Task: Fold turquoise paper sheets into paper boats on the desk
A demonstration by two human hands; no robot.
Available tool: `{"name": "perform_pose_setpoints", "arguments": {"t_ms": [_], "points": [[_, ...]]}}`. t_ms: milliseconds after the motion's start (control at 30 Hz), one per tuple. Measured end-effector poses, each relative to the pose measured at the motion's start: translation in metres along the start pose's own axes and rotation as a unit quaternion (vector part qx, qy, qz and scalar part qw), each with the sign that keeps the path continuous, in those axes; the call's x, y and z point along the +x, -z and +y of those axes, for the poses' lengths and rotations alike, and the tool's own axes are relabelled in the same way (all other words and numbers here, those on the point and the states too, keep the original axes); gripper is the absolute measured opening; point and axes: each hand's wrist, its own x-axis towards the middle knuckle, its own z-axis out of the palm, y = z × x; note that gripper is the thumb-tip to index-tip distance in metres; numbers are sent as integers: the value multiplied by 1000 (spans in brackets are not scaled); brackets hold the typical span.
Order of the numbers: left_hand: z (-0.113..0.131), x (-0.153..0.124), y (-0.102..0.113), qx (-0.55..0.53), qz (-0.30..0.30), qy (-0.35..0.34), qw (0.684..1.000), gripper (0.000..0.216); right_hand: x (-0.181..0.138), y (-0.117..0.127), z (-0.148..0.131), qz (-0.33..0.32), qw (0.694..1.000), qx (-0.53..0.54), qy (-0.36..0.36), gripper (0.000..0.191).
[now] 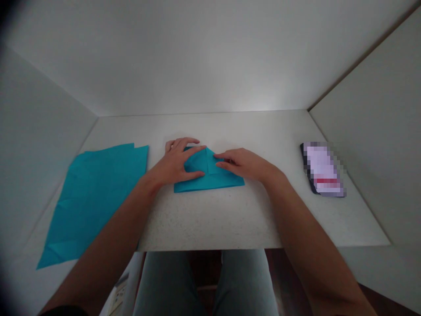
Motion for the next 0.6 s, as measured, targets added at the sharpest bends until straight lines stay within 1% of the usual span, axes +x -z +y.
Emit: {"name": "perform_pose_setpoints", "arguments": {"t_ms": [100, 233, 367, 500, 600], "points": [[3, 0, -5, 12, -10, -13, 1000, 73, 4, -4, 3, -5, 998, -52, 29, 53], [4, 0, -10, 16, -22, -12, 1000, 80, 8, -11, -1, 4, 994, -99, 36, 55], [4, 0, -8, 10, -36, 0, 999, 84, 9, -13, -4, 19, 991, -130, 28, 58], [5, 0, -7, 4, -56, 19, 998, 87, 4, -3, 1, 10, 992, -127, 19, 54], [4, 0, -8, 1, -55, 25, 998, 86, -8, 10, -1, -5, 992, -126, 1, 51]]}}
